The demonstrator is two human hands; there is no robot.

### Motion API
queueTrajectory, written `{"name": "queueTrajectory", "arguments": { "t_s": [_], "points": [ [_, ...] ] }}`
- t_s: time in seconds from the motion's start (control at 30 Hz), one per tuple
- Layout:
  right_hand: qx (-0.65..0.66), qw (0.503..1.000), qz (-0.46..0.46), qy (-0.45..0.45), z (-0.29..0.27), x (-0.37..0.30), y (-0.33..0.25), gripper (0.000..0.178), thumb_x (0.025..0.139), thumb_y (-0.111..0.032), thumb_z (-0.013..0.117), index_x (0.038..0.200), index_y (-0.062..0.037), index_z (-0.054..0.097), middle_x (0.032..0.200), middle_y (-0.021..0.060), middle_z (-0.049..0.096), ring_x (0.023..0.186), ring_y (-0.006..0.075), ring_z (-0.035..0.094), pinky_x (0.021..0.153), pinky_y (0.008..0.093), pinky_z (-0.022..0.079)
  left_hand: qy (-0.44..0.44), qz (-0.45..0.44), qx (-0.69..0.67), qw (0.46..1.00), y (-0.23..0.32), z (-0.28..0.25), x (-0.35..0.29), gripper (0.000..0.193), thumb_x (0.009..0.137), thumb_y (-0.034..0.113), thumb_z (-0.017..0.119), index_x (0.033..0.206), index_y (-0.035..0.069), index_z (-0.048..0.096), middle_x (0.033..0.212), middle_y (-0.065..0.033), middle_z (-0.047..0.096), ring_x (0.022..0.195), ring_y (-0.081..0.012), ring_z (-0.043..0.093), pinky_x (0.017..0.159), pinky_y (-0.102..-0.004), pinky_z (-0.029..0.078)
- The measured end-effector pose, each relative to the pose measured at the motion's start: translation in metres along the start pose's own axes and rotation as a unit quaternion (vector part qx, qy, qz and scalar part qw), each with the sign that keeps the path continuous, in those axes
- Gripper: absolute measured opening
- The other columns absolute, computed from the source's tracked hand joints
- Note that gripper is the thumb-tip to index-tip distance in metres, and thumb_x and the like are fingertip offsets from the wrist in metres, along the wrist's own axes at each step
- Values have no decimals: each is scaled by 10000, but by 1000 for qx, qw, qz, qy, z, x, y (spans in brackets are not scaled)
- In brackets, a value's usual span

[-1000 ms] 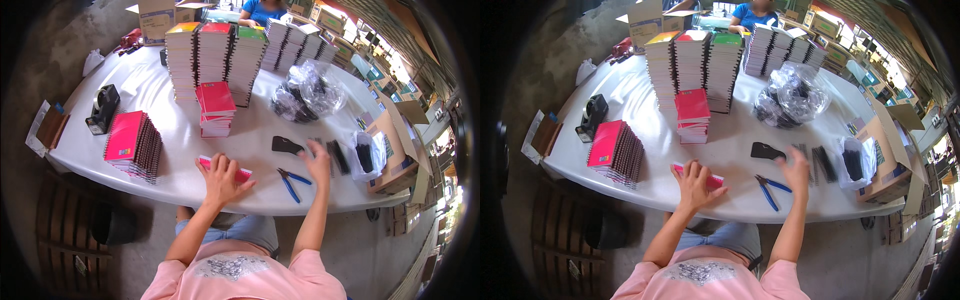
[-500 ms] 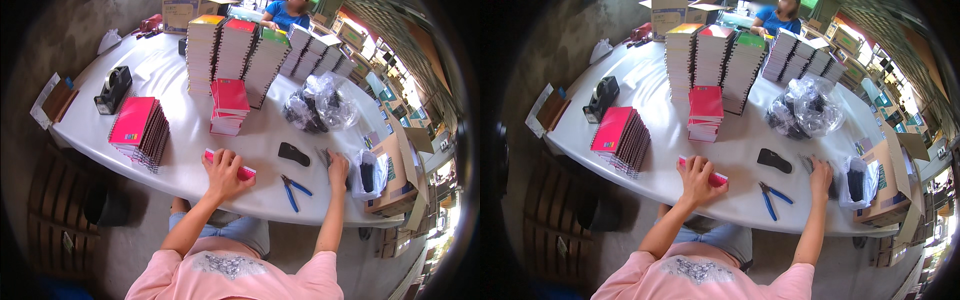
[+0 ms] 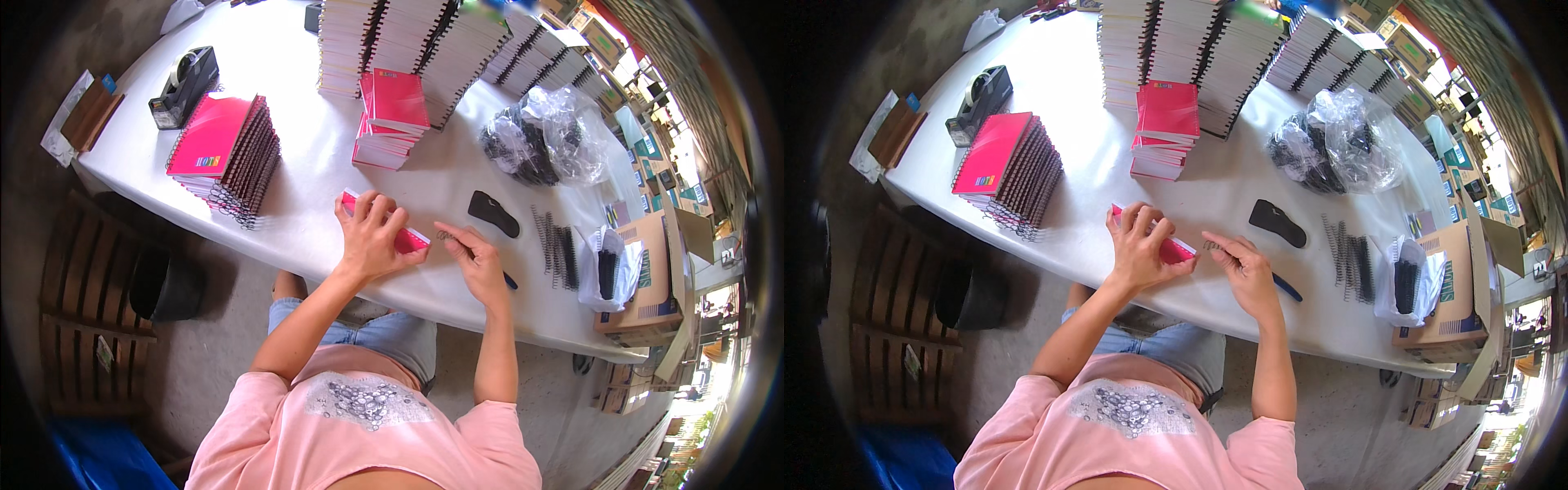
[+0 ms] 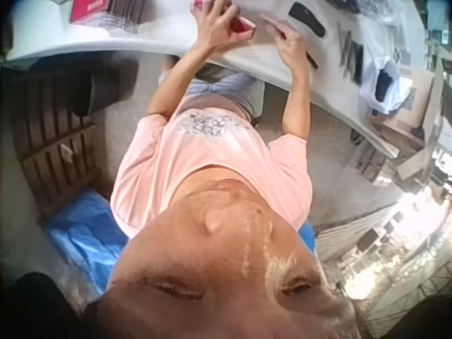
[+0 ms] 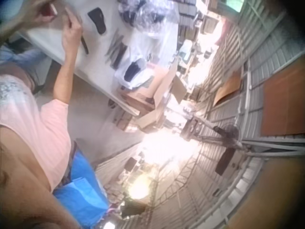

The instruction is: The person assembles notebooks by threading plastic spirals through the holes of notebook covers and pages, then trims the excess spiral using a pair of pliers.

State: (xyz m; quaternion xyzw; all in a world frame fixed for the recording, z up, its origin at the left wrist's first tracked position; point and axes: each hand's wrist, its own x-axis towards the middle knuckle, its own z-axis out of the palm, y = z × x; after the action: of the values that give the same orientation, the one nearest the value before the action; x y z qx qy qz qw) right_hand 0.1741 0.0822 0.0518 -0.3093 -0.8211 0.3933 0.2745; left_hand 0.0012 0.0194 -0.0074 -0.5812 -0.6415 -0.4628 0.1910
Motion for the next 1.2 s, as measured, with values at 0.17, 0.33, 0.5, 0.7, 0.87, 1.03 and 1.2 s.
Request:
{"name": "queueTrajectory", "arguments": {
  "t_s": [0.17, 0.33, 0.5, 0.7, 0.87, 1.03, 1.2],
  "points": [
    [-46, 998, -34, 3, 7, 3, -6, 258, 813, -64, 639, 1069, -82, 667, 809, 43, 573, 772, 117, 525, 702, 256, 437, -11, -6, 8, 1000, 0, -2, -2, 450, 527, 494, 703, 761, 143, 547, 872, -19, 463, 984, -230, 445, 823, -547, 232],
    [22, 998, -33, -49, 1, 3, -2, 305, 794, -57, 654, 1097, -89, 652, 771, 63, 583, 713, 153, 545, 686, 273, 449, -18, -7, 7, 1000, -3, -2, -2, 469, 521, 508, 710, 771, 145, 550, 866, -19, 464, 965, -221, 451, 822, -552, 239],
    [88, 982, 159, -52, 8, 4, -20, 290, 840, -64, 608, 1129, -39, 610, 729, 74, 567, 652, 158, 557, 629, 269, 451, -54, 10, 24, 998, -5, -5, -2, 524, 597, 601, 664, 837, 149, 553, 874, -16, 476, 951, -211, 460, 824, -540, 257],
    [2, 993, -26, -113, 0, 3, -3, 316, 901, -199, 544, 1172, -37, 554, 833, 99, 605, 694, 150, 579, 656, 263, 465, -54, 31, 37, 997, -8, -7, -1, 520, 637, 617, 617, 861, 151, 554, 884, -18, 478, 962, -218, 462, 825, -530, 270],
    [-95, 994, 14, -60, -33, 28, 28, 311, 850, -115, 556, 1153, -49, 544, 978, 110, 599, 858, 218, 591, 793, 315, 453, -87, 29, 5, 996, -13, -14, 1, 523, 623, 613, 640, 843, 147, 556, 895, -25, 479, 970, -231, 457, 829, -500, 275],
    [-461, 878, 65, 110, -55, 32, 101, 283, 777, 10, 476, 1045, -35, 554, 998, 116, 599, 968, 299, 566, 887, 351, 410, -48, 18, -44, 998, -14, -16, 3, 546, 578, 612, 687, 803, 135, 546, 904, -48, 478, 980, -251, 454, 829, -471, 287],
    [375, 922, -50, 83, -22, 37, 57, 302, 757, 50, 472, 1033, -34, 563, 1101, 196, 595, 1066, 318, 556, 977, 421, 379, -108, 22, -76, 991, -18, -22, 5, 538, 619, 573, 686, 830, 103, 532, 939, -72, 470, 1036, -273, 435, 882, -563, 295]
  ]
}}
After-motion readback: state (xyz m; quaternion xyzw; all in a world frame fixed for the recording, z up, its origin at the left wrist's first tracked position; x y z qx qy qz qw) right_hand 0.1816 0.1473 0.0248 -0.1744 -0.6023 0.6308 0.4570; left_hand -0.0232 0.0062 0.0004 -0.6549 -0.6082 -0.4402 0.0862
